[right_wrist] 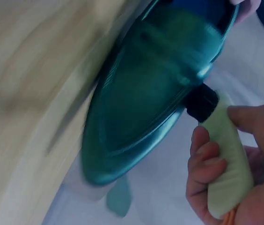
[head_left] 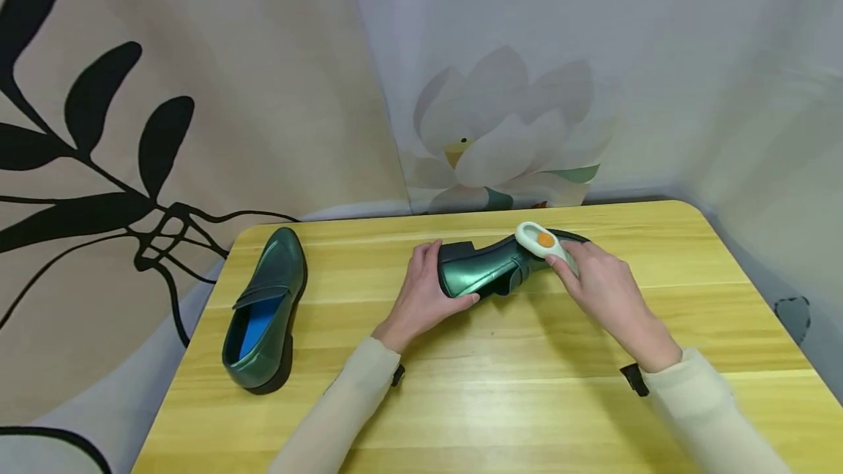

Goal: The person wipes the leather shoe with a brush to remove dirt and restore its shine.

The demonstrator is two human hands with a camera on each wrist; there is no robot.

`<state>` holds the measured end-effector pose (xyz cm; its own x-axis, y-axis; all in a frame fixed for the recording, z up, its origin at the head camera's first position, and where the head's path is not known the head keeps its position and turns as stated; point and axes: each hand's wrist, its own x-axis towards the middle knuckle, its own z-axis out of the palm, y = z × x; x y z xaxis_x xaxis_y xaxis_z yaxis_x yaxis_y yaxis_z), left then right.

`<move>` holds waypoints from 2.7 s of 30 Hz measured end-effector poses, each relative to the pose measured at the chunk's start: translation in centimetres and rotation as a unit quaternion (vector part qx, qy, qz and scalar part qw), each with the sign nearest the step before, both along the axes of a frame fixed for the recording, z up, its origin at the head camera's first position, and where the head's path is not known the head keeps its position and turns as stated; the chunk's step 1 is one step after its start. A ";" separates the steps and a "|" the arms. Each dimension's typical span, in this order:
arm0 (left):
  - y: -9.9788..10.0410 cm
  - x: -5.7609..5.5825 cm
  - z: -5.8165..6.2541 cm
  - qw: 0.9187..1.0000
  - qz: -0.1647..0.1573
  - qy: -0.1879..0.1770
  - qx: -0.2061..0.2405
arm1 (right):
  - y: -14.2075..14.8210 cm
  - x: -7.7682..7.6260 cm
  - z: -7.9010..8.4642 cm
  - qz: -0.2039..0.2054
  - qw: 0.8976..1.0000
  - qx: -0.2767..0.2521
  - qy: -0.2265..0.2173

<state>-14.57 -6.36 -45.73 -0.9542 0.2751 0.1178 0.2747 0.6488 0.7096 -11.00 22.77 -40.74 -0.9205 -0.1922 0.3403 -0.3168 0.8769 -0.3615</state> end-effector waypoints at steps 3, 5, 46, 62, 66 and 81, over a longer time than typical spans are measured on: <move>0.1 0.1 0.0 1.000 -0.008 0.005 -0.008 | -1.9 0.5 -0.2 0.034 0.998 0.024 0.035; 0.2 0.1 0.0 1.000 -0.009 0.013 -0.009 | -3.3 0.8 -0.4 0.060 0.996 0.036 0.053; 0.4 0.2 0.3 0.996 -0.013 0.075 -0.034 | -4.8 1.1 -0.6 0.120 0.991 0.022 0.062; 0.6 0.3 0.2 0.991 -0.038 0.116 -0.063 | -6.0 0.0 -0.6 0.120 0.992 0.006 0.041; 0.6 0.4 0.1 0.989 -0.036 0.123 -0.071 | -4.7 0.1 -0.5 0.082 0.996 0.023 0.026; 0.5 0.2 -0.2 0.989 -0.044 0.120 -0.073 | -3.7 0.0 -0.3 0.067 0.997 0.039 0.011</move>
